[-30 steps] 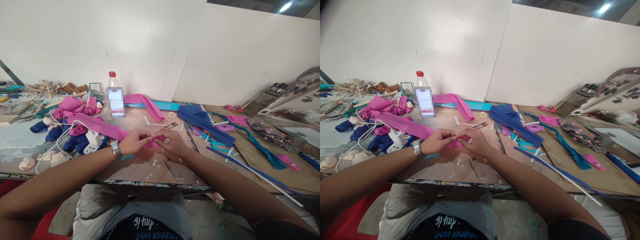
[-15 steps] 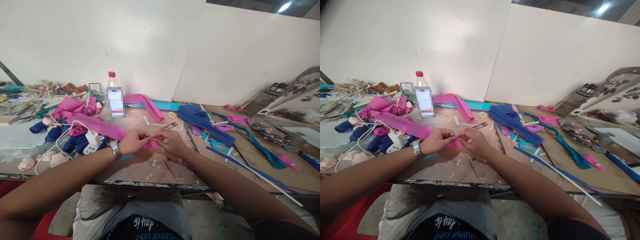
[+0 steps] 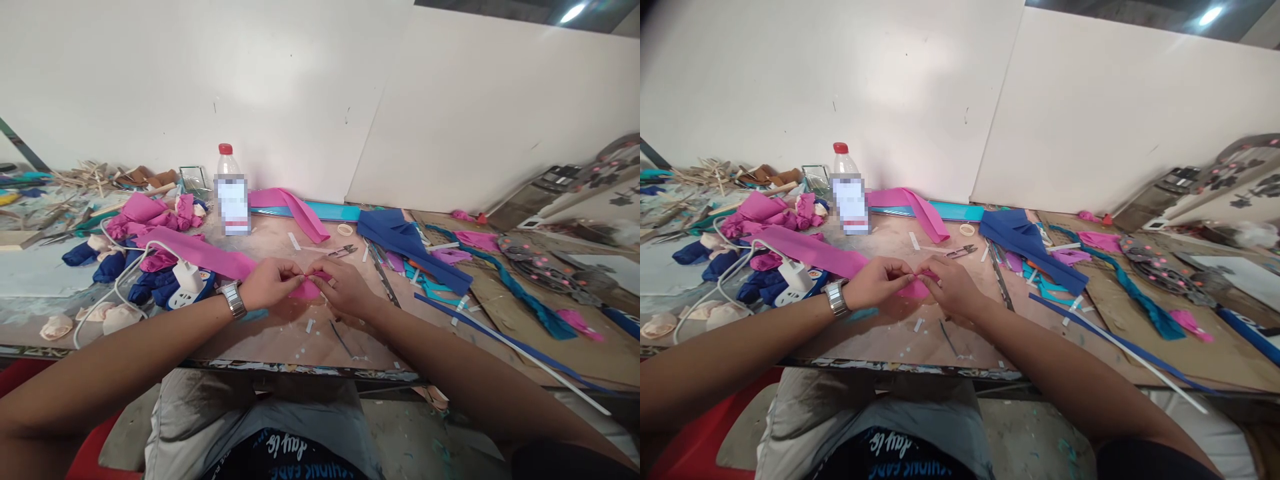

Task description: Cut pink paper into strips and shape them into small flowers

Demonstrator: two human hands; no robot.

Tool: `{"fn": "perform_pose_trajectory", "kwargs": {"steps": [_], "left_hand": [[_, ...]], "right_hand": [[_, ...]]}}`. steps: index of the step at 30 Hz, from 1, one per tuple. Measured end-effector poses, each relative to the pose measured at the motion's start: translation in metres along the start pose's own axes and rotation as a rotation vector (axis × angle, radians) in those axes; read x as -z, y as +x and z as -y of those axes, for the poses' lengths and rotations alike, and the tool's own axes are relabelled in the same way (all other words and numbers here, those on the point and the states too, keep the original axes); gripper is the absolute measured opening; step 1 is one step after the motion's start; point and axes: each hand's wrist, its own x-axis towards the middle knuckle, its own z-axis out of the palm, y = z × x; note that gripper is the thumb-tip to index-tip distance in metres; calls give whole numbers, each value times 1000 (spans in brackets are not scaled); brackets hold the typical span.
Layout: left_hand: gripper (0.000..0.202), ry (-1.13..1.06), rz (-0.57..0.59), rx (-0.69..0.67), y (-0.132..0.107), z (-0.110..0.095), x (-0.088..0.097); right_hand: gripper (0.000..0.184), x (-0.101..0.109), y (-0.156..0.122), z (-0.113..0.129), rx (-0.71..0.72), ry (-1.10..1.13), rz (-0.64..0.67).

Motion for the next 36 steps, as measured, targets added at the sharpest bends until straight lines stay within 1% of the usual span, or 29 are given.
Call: {"fn": "perform_pose_trajectory", "kwargs": {"steps": [4, 6, 11, 14, 20, 26, 32, 36], "left_hand": [[30, -1, -9, -13, 0, 1, -1], [30, 41, -20, -29, -1, 1, -2], [25, 292, -73, -91, -4, -4, -1], [25, 402, -79, -111, -6, -7, 0], [26, 450, -71, -133, -7, -5, -1], [28, 601, -101, -160, -7, -3, -3], [27, 617, -124, -146, -6, -2, -3], [25, 624, -117, -152, -6, -1, -3]], "right_hand": [[9, 0, -1, 0, 1, -19, -7], [9, -1, -1, 1, -8, -19, 3], [10, -3, -2, 3, -60, 20, 19], [9, -3, -2, 3, -87, 43, 19], [11, -3, -2, 5, -113, 46, 8], [15, -4, -1, 5, -126, 63, 29], [11, -3, 0, 6, -97, 39, -3], [9, -1, 1, 7, -78, 18, -22]]}}
